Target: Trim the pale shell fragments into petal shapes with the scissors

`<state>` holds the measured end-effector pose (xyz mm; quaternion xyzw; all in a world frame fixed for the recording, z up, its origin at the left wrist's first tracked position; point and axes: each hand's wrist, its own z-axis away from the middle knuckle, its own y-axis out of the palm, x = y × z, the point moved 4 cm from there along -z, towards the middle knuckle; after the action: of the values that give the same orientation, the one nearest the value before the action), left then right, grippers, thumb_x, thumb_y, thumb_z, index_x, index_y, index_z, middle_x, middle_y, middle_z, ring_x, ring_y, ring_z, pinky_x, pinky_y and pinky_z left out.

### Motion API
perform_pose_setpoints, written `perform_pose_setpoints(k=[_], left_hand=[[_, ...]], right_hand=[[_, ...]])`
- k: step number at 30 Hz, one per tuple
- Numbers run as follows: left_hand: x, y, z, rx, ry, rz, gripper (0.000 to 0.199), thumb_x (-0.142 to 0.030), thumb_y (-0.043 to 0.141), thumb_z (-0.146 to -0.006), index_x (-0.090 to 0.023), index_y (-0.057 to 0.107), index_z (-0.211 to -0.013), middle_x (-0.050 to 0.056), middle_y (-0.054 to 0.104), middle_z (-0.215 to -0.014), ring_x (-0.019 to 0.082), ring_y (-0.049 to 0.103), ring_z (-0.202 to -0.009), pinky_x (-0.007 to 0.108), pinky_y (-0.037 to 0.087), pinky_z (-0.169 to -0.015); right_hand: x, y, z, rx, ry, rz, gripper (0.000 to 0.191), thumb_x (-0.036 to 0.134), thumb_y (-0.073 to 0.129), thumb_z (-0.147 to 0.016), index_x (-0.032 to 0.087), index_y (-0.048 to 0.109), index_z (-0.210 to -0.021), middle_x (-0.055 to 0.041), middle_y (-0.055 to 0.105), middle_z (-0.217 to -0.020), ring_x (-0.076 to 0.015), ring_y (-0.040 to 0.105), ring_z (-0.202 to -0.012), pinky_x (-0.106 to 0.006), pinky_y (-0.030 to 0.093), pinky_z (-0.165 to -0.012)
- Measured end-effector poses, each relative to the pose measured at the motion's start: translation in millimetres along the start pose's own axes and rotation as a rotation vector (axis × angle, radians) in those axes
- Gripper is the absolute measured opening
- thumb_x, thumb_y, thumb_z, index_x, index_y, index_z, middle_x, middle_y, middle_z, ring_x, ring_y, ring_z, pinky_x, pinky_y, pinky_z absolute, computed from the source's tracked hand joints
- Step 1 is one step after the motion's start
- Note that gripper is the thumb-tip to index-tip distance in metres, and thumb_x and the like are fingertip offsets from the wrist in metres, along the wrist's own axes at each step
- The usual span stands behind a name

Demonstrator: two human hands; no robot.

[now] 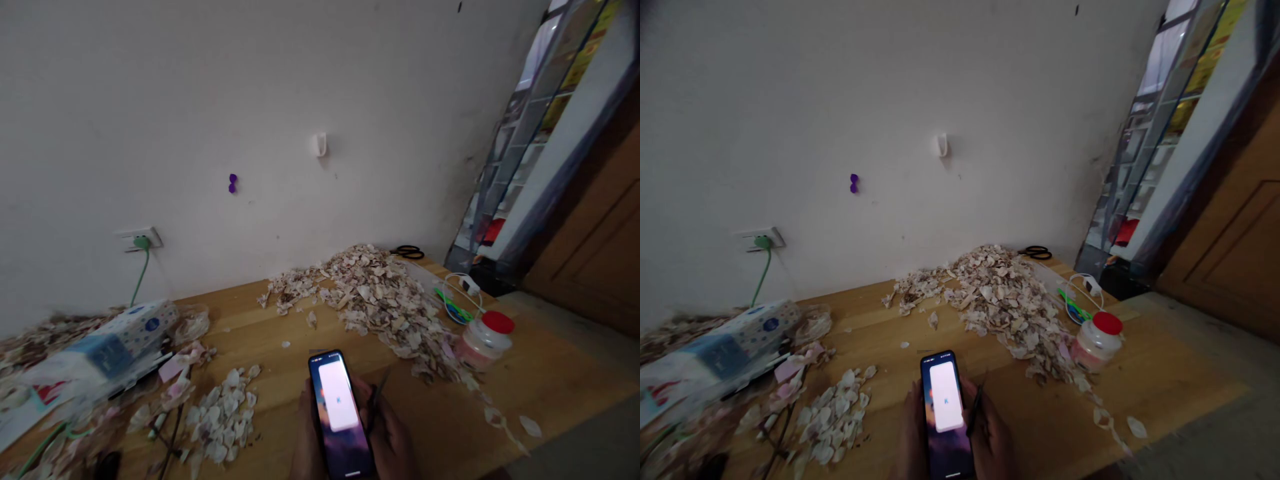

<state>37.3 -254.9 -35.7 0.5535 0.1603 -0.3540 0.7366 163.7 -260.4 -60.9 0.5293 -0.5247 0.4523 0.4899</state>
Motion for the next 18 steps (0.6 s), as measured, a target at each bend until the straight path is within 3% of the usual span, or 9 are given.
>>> perform_pose_setpoints(k=[2, 5, 8, 11, 18], left_hand=[[-6, -0.4, 3, 0.014, -0.008, 0.057, 0.055, -0.057, 0.042, -0.085, -0.017, 0.066, -0.112, 0.013, 0.071, -0.101, 0.032, 0.065, -0.097, 0.045, 0.045, -0.090], [-12, -1.0, 6, 0.128, -0.042, 0.211, 0.061, -0.057, 0.036, -0.087, -0.012, 0.066, -0.113, 0.015, 0.067, -0.112, 0.032, 0.059, -0.110, 0.045, 0.040, -0.098], [-15, -1.6, 5, 0.274, 0.016, 0.331, 0.064, -0.056, 0.028, -0.090, -0.012, 0.062, -0.120, 0.015, 0.062, -0.122, 0.031, 0.056, -0.115, 0.043, 0.038, -0.100], [-12, -4.5, 3, 0.395, 0.054, 0.370, 0.057, -0.051, 0.024, -0.092, -0.020, 0.058, -0.126, 0.012, 0.063, -0.122, 0.027, 0.065, -0.098, 0.042, 0.044, -0.094], [0, -20.0, -2, 0.516, 0.042, 0.354, 0.062, -0.053, 0.017, -0.092, -0.021, 0.057, -0.127, 0.010, 0.057, -0.129, 0.025, 0.066, -0.097, 0.038, 0.049, -0.088]], right_hand=[[-2, -5, -1, -0.092, 0.019, 0.014, 0.045, 0.051, 0.052, -0.084, 0.022, 0.061, -0.116, -0.0111, 0.062, -0.123, -0.0271, 0.055, -0.115, -0.036, 0.046, -0.097], [-7, -10, -3, -0.192, 0.076, -0.021, 0.050, 0.058, 0.049, -0.082, 0.020, 0.063, -0.110, -0.0126, 0.064, -0.118, -0.0279, 0.059, -0.109, -0.039, 0.046, -0.097], [-9, -8, -5, -0.151, 0.112, -0.040, 0.053, 0.061, 0.051, -0.080, 0.018, 0.063, -0.109, -0.0132, 0.065, -0.115, -0.0289, 0.059, -0.108, -0.040, 0.047, -0.095], [-4, -2, -6, -0.076, 0.106, -0.044, 0.051, 0.060, 0.053, -0.079, 0.019, 0.065, -0.106, -0.0133, 0.065, -0.116, -0.0285, 0.059, -0.109, -0.038, 0.048, -0.093], [6, -3, -5, -0.102, 0.125, -0.001, 0.049, 0.060, 0.054, -0.078, 0.019, 0.067, -0.100, -0.0130, 0.069, -0.108, -0.0298, 0.062, -0.102, -0.039, 0.050, -0.089]])
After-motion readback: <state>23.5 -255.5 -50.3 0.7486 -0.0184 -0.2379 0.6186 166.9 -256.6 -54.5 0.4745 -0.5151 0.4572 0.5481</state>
